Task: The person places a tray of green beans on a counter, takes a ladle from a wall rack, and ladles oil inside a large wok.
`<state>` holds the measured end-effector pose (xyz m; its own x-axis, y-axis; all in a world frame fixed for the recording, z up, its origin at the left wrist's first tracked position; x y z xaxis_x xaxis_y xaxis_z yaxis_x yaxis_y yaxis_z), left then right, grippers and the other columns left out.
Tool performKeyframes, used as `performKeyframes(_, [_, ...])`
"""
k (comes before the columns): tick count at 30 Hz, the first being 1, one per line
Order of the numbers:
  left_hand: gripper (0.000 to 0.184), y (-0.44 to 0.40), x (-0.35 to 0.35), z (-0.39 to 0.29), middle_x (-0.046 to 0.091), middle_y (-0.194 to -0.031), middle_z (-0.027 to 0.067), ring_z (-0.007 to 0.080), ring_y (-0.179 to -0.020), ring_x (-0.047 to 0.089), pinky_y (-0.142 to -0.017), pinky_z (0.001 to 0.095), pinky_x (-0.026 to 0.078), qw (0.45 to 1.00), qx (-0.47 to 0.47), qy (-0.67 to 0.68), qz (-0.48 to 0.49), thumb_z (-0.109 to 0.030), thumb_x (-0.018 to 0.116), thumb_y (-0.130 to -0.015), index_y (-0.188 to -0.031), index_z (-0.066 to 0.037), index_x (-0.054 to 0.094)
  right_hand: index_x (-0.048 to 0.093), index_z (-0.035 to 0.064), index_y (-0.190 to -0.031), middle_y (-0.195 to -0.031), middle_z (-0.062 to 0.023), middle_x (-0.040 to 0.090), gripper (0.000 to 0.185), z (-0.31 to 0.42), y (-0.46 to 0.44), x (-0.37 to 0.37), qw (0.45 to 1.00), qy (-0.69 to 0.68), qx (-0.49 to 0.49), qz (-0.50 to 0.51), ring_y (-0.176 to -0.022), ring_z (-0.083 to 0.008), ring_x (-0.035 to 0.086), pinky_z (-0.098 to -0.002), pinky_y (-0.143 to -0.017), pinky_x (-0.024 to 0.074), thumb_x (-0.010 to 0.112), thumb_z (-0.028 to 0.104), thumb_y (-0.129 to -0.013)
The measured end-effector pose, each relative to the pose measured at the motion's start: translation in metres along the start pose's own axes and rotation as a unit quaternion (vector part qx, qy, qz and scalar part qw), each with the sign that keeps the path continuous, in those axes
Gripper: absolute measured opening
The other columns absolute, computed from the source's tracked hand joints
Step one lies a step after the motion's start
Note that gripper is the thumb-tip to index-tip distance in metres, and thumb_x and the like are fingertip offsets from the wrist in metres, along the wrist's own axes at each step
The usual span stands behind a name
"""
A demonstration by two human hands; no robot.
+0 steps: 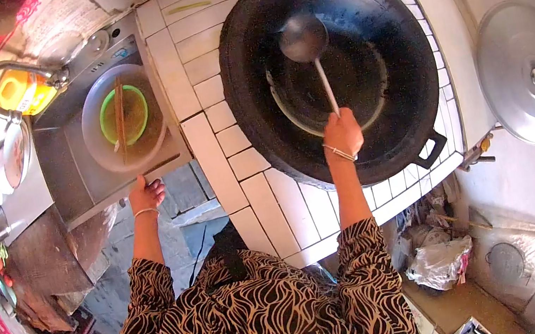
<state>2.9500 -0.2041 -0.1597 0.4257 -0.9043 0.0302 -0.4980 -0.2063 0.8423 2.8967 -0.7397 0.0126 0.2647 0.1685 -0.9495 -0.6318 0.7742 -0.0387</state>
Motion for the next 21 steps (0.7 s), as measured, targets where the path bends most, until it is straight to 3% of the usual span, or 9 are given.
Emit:
performKeyframes(3, [0.041,-0.001,-0.002,-0.001,0.058,-0.075,0.0151,0.0228,-0.056,0.057,-0.044,0.0319,0.044,1.000,0.004,-0.003,0.015,-0.040,0.057,-0.078,-0.095,-0.003,0.048,0.056,0.0064,-0.076,-0.073,-0.0178,0.061,0.016,-0.061,-0.013,0.016,0.988,0.133,0.074,0.026,-0.067,-0.0335,0.061,-0.0426,-0.058,0.0487,0.052,0.021,-0.077])
performKeyframes(5, [0.042,0.005,0.002,-0.006,0.058,-0.074,0.0147,0.0227,-0.056,0.057,-0.044,0.0311,0.044,1.000,0.004,-0.010,0.018,-0.040,0.057,-0.078,-0.094,-0.002,0.048,0.058,0.0081,-0.082,-0.078,-0.0182,0.061,0.016,-0.093,-0.015,0.017,0.979,0.149,0.132,0.042,-0.075,-0.0355,0.059,-0.0423,-0.063,0.0474,0.049,0.020,-0.075])
performKeyframes(8, [0.042,0.011,0.003,-0.012,0.057,-0.072,0.0130,0.0227,-0.056,0.057,-0.045,0.0307,0.045,0.999,0.020,-0.027,0.005,-0.040,0.056,-0.078,-0.094,-0.002,0.048,0.058,0.0074,-0.081,-0.079,-0.0184,0.061,0.016,-0.129,-0.019,0.027,0.972,0.186,0.143,0.027,-0.076,-0.0360,0.059,-0.0422,-0.063,0.0476,0.049,0.019,-0.076])
performKeyframes(14, [0.041,0.011,0.003,-0.012,0.058,-0.072,0.0123,0.0224,-0.055,0.057,-0.044,0.0299,0.044,0.999,0.022,0.002,0.025,-0.042,0.056,-0.078,-0.094,-0.004,0.049,0.057,0.0062,-0.081,-0.080,-0.0193,0.060,0.016,-0.102,-0.015,0.049,0.977,0.144,0.137,0.076,-0.077,-0.0366,0.059,-0.0423,-0.065,0.0475,0.050,0.020,-0.076])
performKeyframes(17, [0.042,0.008,0.003,-0.009,0.058,-0.071,0.0123,0.0222,-0.055,0.057,-0.044,0.0295,0.044,0.999,0.014,0.007,0.037,-0.042,0.057,-0.077,-0.093,-0.004,0.049,0.061,0.0082,-0.077,-0.081,-0.0189,0.061,0.017,-0.089,-0.013,0.074,0.989,0.046,0.095,0.101,-0.071,-0.0355,0.059,-0.0392,-0.064,0.0476,0.053,0.023,-0.073])
performKeyframes(21, [0.042,0.007,0.005,-0.006,0.058,-0.072,0.0127,0.0223,-0.055,0.057,-0.045,0.0302,0.044,0.999,0.012,-0.004,0.036,-0.042,0.057,-0.077,-0.093,-0.005,0.049,0.064,0.0026,-0.074,-0.070,-0.0142,0.061,0.016,-0.112,-0.003,0.140,0.931,-0.246,0.209,0.170,-0.065,-0.0245,0.060,-0.0337,-0.061,0.0460,0.061,0.017,-0.067])
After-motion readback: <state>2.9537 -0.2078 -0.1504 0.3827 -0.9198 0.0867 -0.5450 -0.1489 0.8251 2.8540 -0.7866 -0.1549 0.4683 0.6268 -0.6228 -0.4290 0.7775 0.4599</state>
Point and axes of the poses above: each hand's wrist, its own y-axis away from the middle knuckle, its own x-axis out of the palm, z = x × y, the point moved 9 cm from there along -y, towards the middle knuckle
